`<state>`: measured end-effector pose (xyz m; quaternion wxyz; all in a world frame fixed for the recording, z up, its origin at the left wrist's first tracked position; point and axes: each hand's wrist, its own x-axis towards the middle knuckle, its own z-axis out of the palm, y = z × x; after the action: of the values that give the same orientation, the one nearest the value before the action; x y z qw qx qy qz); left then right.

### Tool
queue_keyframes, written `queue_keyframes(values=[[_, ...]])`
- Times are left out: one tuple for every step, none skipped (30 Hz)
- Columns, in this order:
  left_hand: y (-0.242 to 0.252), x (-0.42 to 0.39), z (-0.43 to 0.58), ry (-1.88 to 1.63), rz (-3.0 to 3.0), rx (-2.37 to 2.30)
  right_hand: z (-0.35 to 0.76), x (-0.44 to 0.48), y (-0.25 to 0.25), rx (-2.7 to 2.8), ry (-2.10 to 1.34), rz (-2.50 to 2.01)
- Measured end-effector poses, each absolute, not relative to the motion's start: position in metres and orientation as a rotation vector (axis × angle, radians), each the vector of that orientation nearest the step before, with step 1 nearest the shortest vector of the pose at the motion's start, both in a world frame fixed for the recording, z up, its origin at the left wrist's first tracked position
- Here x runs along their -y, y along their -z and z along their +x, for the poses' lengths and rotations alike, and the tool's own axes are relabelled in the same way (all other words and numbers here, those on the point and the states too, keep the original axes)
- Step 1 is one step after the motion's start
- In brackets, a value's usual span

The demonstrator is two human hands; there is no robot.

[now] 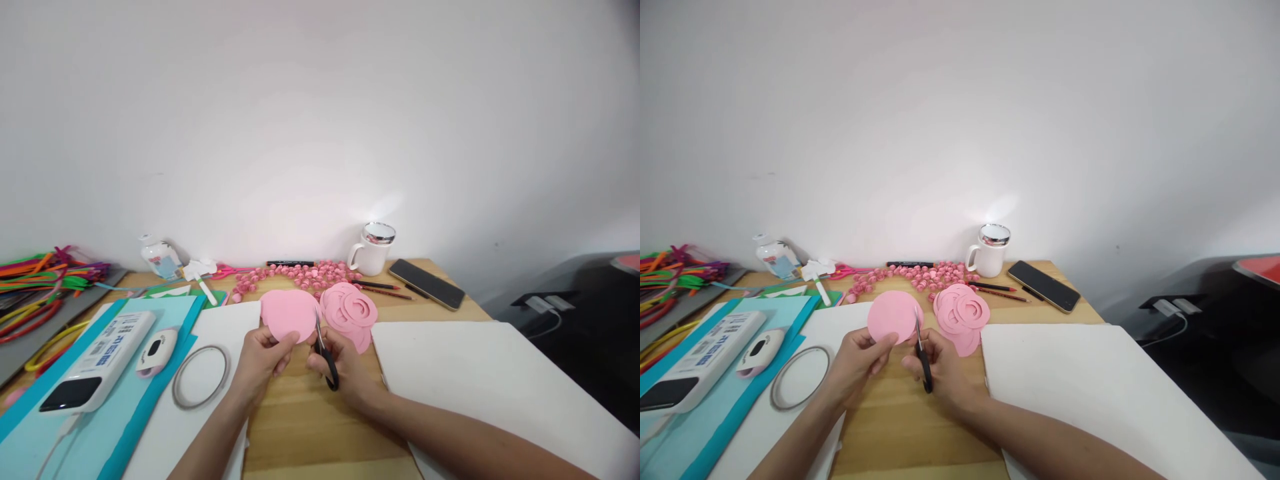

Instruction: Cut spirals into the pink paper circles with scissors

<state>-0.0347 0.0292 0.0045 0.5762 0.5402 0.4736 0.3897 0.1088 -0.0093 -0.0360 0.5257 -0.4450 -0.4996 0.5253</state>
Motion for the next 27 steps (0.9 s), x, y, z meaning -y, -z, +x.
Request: queue_keyframes(values=[[-0.0047, -0.0294, -0.0348, -0.920, 1.267, -1.101, 0.1089, 0.0095, 0.0360, 1.193, -1.262, -1.065], [-0.0047, -0.0295, -0.0350, -0.927, 1.268, -1.094, 0.1091, 0.0095, 0.0362, 1.193, -1.268, -1.063], [-0.0045, -0.0296, -0.0352, -0.933, 1.268, -1.088, 0.1093, 0.0095, 0.0363, 1.194, -1.273, -1.060], [-0.0042, -0.0296, -0.0354, -0.934, 1.265, -1.081, 0.1094, 0.0095, 0.0365, 1.194, -1.278, -1.057], [-0.0037, -0.0295, -0.0355, -0.933, 1.259, -1.074, 0.1095, 0.0094, 0.0367, 1.193, -1.284, -1.056], [-0.0032, -0.0293, -0.0355, -0.928, 1.251, -1.062, 0.1095, 0.0093, 0.0369, 1.191, -1.287, -1.058], [-0.0027, -0.0290, -0.0354, -0.915, 1.240, -1.045, 0.1094, 0.0091, 0.0372, 1.189, -1.287, -1.060], [-0.0022, -0.0287, -0.0352, -0.898, 1.226, -1.022, 0.1091, 0.0091, 0.0375, 1.187, -1.284, -1.062], [-0.0018, -0.0283, -0.0348, -0.882, 1.211, -1.001, 0.1088, 0.0091, 0.0378, 1.183, -1.281, -1.062], [-0.0014, -0.0281, -0.0343, -0.867, 1.198, -0.985, 0.1083, 0.0091, 0.0380, 1.180, -1.281, -1.059], [-0.0010, -0.0279, -0.0338, -0.863, 1.187, -0.979, 0.1077, 0.0092, 0.0381, 1.177, -1.287, -1.052], [-0.0007, -0.0278, -0.0332, -0.869, 1.181, -0.983, 0.1071, 0.0093, 0.0381, 1.174, -1.302, -1.044], [-0.0005, -0.0279, -0.0328, -0.885, 1.181, -0.995, 0.1065, 0.0094, 0.0380, 1.171, -1.321, -1.036], [-0.0002, -0.0281, -0.0324, -0.909, 1.186, -1.013, 0.1061, 0.0095, 0.0378, 1.168, -1.341, -1.029], [0.0000, -0.0284, -0.0322, -0.934, 1.194, -1.033, 0.1059, 0.0093, 0.0377, 1.165, -1.356, -1.023], [0.0002, -0.0287, -0.0322, -0.955, 1.202, -1.053, 0.1059, 0.0091, 0.0375, 1.165, -1.362, -1.016], [0.0004, -0.0290, -0.0324, -0.966, 1.211, -1.071, 0.1062, 0.0087, 0.0374, 1.168, -1.357, -1.008], [0.0006, -0.0293, -0.0327, -0.968, 1.220, -1.088, 0.1067, 0.0082, 0.0374, 1.174, -1.342, -1.000], [0.0008, -0.0295, -0.0332, -0.960, 1.230, -1.101, 0.1073, 0.0077, 0.0374, 1.178, -1.325, -0.989], [0.0010, -0.0297, -0.0337, -0.949, 1.240, -1.110, 0.1079, 0.0071, 0.0374, 1.180, -1.310, -0.973], [0.0012, -0.0298, -0.0341, -0.935, 1.249, -1.115, 0.1084, 0.0066, 0.0374, 1.179, -1.303, -0.953], [0.0013, -0.0297, -0.0345, -0.924, 1.257, -1.115, 0.1088, 0.0062, 0.0374, 1.172, -1.307, -0.930], [0.0012, -0.0297, -0.0348, -0.917, 1.262, -1.113, 0.1089, 0.0059, 0.0374, 1.160, -1.319, -0.908], [0.0009, -0.0295, -0.0349, -0.912, 1.263, -1.110, 0.1090, 0.0058, 0.0375, 1.149, -1.334, -0.891], [0.0005, -0.0293, -0.0349, -0.907, 1.263, -1.108, 0.1089, 0.0057, 0.0375, 1.139, -1.348, -0.881], [-0.0001, -0.0291, -0.0349, -0.903, 1.263, -1.106, 0.1088, 0.0058, 0.0375, 1.132, -1.355, -0.878], [-0.0008, -0.0288, -0.0347, -0.900, 1.262, -1.108, 0.1088, 0.0059, 0.0375, 1.129, -1.360, -0.881]])
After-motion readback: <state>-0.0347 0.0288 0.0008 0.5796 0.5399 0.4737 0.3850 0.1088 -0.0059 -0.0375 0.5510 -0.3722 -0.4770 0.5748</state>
